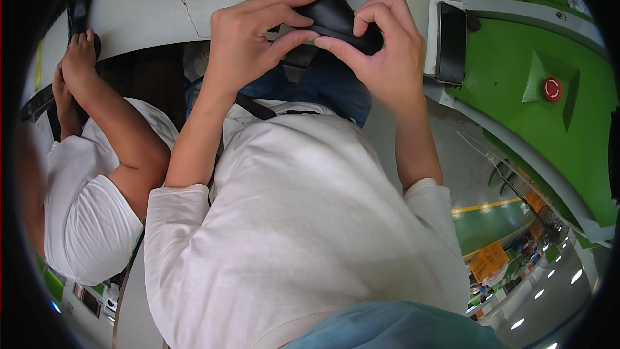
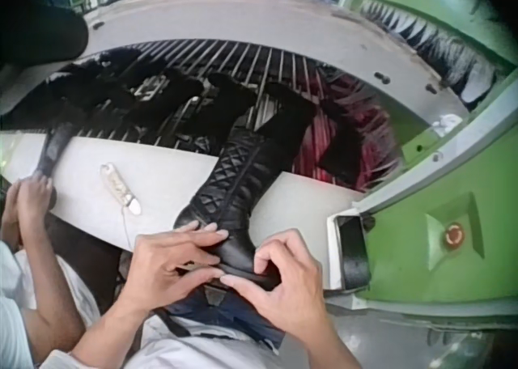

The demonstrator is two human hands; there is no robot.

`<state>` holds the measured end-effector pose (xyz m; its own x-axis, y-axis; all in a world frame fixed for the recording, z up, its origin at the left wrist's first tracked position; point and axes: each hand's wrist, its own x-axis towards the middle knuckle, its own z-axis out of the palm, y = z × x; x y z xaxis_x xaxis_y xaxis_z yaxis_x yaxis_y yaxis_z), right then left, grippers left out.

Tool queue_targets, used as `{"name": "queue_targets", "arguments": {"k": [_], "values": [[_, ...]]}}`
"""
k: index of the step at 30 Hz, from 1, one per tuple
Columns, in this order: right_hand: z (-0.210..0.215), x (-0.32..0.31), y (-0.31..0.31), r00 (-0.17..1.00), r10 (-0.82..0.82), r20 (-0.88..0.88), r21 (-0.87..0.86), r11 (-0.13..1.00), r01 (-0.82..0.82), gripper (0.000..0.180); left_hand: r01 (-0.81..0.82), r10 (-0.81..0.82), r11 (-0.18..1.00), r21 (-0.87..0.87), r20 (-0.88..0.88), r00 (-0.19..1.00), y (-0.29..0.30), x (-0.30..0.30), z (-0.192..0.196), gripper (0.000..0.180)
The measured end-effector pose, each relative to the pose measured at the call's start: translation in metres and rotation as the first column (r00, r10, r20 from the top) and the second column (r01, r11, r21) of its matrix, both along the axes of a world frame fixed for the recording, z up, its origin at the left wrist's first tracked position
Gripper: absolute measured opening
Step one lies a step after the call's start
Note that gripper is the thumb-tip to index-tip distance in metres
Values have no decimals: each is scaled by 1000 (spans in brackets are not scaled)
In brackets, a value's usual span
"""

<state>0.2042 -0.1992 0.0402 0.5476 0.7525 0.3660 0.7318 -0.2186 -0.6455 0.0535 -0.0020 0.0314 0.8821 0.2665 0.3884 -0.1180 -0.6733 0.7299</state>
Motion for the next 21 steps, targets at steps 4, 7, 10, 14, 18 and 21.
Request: {"name": "queue_targets", "arguments": {"k": [4,7,10,14,18,21], "values": [[-1,1,2,1000,-6,-27,-28,1000,5,54,7,-7,999,-44,-10,1000,2,0,-2,16],[1,2,3,998,-1,-56,-52,999,-2,54,19,-21,997,-75,-25,999,6,-2,1,15],[4,1,6,997,-10,-74,-78,997,5,54,15,-19,994,-110,-37,999,8,-3,3,15],[4,-1,10,998,-15,-59,-91,996,10,54,24,-28,992,-125,-36,999,10,-4,2,15],[15,-4,13,996,-5,-84,-154,988,-8,49,21,-23,996,-84,-16,1000,8,-5,0,14],[20,-8,14,993,-15,-116,-171,985,-5,49,25,-27,997,-72,-20,999,9,-5,3,14]]}}
